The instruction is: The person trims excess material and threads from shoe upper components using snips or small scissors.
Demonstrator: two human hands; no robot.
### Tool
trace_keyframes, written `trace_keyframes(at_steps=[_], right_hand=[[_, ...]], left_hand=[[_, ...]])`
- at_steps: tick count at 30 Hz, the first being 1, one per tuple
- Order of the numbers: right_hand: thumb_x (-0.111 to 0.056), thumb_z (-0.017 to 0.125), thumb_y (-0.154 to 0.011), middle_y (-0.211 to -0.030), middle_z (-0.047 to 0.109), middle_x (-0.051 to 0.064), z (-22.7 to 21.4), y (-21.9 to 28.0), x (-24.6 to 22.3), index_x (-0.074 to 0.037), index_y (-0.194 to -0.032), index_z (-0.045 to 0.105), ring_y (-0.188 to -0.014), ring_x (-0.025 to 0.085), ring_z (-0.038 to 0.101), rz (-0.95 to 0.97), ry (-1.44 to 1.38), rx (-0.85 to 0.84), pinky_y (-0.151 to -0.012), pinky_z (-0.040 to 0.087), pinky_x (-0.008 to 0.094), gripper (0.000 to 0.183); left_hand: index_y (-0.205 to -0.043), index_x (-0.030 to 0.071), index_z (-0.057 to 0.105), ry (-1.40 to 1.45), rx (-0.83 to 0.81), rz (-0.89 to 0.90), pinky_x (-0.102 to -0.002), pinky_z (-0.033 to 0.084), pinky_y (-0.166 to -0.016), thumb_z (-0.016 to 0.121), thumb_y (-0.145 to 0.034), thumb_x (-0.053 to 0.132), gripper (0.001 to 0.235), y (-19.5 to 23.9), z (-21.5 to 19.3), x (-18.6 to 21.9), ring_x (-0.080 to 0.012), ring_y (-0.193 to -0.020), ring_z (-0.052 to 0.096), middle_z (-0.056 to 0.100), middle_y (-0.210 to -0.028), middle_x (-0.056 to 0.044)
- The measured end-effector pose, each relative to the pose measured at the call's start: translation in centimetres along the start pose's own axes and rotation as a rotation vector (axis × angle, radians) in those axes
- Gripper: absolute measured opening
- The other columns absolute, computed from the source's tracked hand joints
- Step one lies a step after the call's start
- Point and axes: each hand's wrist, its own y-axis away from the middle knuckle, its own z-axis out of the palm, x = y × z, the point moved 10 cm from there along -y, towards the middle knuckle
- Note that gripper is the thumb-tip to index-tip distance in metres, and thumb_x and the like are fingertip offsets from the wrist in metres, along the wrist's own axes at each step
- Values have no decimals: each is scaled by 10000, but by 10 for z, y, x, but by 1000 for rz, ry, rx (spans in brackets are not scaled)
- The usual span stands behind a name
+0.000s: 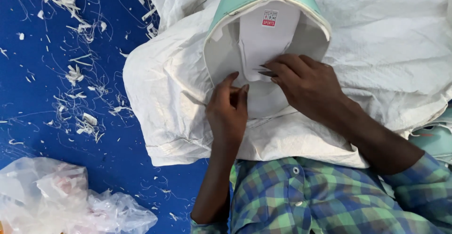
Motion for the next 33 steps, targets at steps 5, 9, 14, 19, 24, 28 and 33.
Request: trace_keyframes(at_steps=[5,9,14,19,24,28,33], right_hand=[[-3,717,-847,-1105,692,59,14,-6,-13,-61,-1176,711,-825,230,668,-87,77,-48,-673,576,366,334],[12,704,-831,-1076,685,45,13,-9,-16,-69,-1188,718,-804,226,661,-84,119,-47,-656,571,365,366],[19,710,-822,-1061,680,41,17,-9,-12,-61,-1192,714,-805,220,676,-67,115,-42,-650,571,357,378],[24,722,-787,-1041,695,53,23,-7,-6,-56,-1174,721,-776,237,697,-61,81,-90,-610,568,355,395],[-38,736,-920,-1099,692,75,10,-2,4,-60,-1166,704,-879,267,712,18,-68,-14,-668,574,376,250],[-10,724,-879,-1104,703,73,17,-2,7,-69,-1176,712,-879,269,711,34,-57,-77,-687,582,383,304],[-33,739,-881,-1135,694,82,7,2,15,-76,-1173,693,-922,252,721,70,-110,-40,-709,598,371,299]], left_hand=[[-1128,57,690,-81,53,4,-375,576,-688,789,-901,71,248,-5,-2,-2,-239,-780,722,711,-952,-103],[-1027,70,700,-116,68,52,-388,568,-716,766,-924,37,127,-6,-1,4,-301,-839,718,718,-962,-97],[-1018,73,700,55,63,42,-351,589,-716,711,-927,11,110,-2,-1,6,-262,-838,741,698,-937,-69],[-940,44,684,-28,-58,186,-376,534,-658,768,-892,6,104,-1,15,27,-287,-768,682,654,-878,-95],[-933,41,694,162,-103,68,-363,513,-620,746,-896,-7,80,-4,6,15,-259,-704,665,652,-866,-82],[-911,43,683,55,-134,220,-367,505,-661,771,-888,-2,102,2,12,31,-264,-750,652,633,-857,-88],[-943,48,705,223,-50,113,-325,474,-624,763,-903,3,83,9,-7,-6,-199,-682,598,657,-850,-84]])
